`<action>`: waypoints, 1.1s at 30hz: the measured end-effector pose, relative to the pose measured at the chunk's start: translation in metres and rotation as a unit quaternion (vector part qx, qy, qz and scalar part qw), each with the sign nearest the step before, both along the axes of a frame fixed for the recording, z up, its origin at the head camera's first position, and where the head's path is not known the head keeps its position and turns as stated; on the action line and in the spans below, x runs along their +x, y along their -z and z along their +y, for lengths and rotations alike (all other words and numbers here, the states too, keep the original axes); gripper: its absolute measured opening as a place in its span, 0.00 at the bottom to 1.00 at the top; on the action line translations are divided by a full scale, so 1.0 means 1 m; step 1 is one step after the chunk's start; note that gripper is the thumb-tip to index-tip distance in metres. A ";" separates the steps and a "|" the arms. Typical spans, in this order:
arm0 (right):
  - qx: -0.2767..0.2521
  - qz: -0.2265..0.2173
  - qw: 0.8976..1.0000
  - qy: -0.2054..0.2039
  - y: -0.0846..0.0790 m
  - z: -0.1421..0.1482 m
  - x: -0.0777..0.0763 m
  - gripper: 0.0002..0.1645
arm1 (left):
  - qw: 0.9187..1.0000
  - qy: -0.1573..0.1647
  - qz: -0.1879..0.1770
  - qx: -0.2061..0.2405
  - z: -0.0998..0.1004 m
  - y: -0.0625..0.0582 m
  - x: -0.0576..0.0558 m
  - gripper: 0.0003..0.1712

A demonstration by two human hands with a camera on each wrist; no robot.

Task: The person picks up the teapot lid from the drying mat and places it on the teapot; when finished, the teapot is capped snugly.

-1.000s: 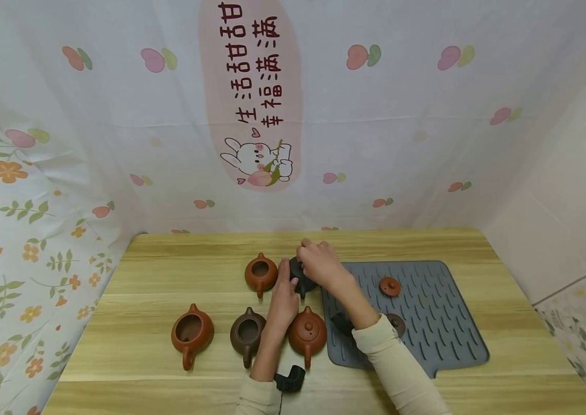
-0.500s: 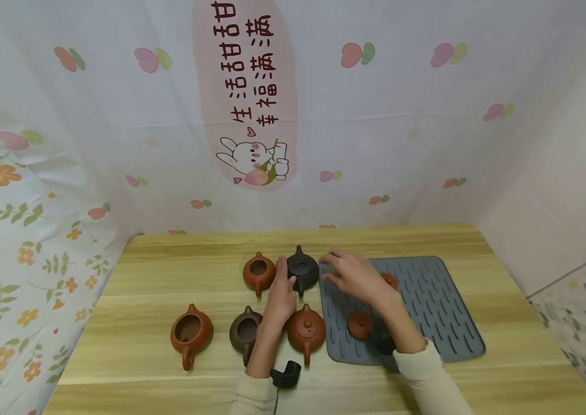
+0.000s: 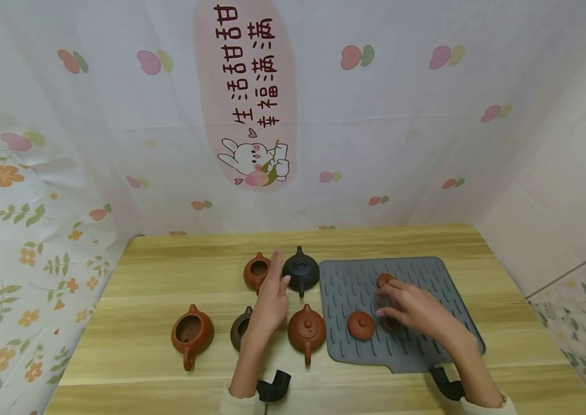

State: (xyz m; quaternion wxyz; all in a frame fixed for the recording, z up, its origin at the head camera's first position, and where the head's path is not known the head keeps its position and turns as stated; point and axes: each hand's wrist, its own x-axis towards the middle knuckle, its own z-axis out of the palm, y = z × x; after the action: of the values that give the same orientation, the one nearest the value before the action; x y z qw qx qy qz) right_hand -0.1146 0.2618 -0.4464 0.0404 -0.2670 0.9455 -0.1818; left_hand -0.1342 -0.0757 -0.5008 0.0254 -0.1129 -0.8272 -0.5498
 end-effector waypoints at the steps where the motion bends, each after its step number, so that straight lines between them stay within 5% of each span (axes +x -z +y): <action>1: 0.008 -0.003 1.000 0.003 0.002 0.004 0.002 0.20 | 1.000 0.003 0.002 0.001 -0.004 -0.002 0.002 0.37; 3: 0.018 -0.014 1.000 0.008 0.005 0.010 0.006 0.20 | 1.000 0.005 0.019 -0.006 -0.015 0.001 0.005 0.37; 10: 0.020 -0.029 0.999 0.021 0.012 0.018 0.013 0.18 | 0.999 -0.010 -0.029 -0.041 -0.065 -0.038 0.032 0.37; 14: 0.025 -0.031 0.999 0.032 0.013 0.019 0.013 0.18 | 0.997 -0.018 -0.052 -0.060 -0.084 -0.032 0.043 0.39; 21: 0.030 -0.027 0.998 0.048 0.015 0.016 0.013 0.15 | 0.997 -0.016 0.008 -0.077 -0.096 -0.010 0.059 0.39; 33: 0.031 -0.056 0.995 0.077 0.015 0.010 0.012 0.13 | 0.996 0.003 -0.032 -0.083 -0.105 -0.004 0.081 0.39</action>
State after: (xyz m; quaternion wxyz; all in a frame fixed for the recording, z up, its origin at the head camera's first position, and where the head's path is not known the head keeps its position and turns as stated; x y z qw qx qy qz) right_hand -0.1030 0.2719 -0.4616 0.0871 -0.1817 0.9647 -0.1697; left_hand -0.0533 -0.1810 -0.4967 -0.0124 -0.0993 -0.8702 -0.4825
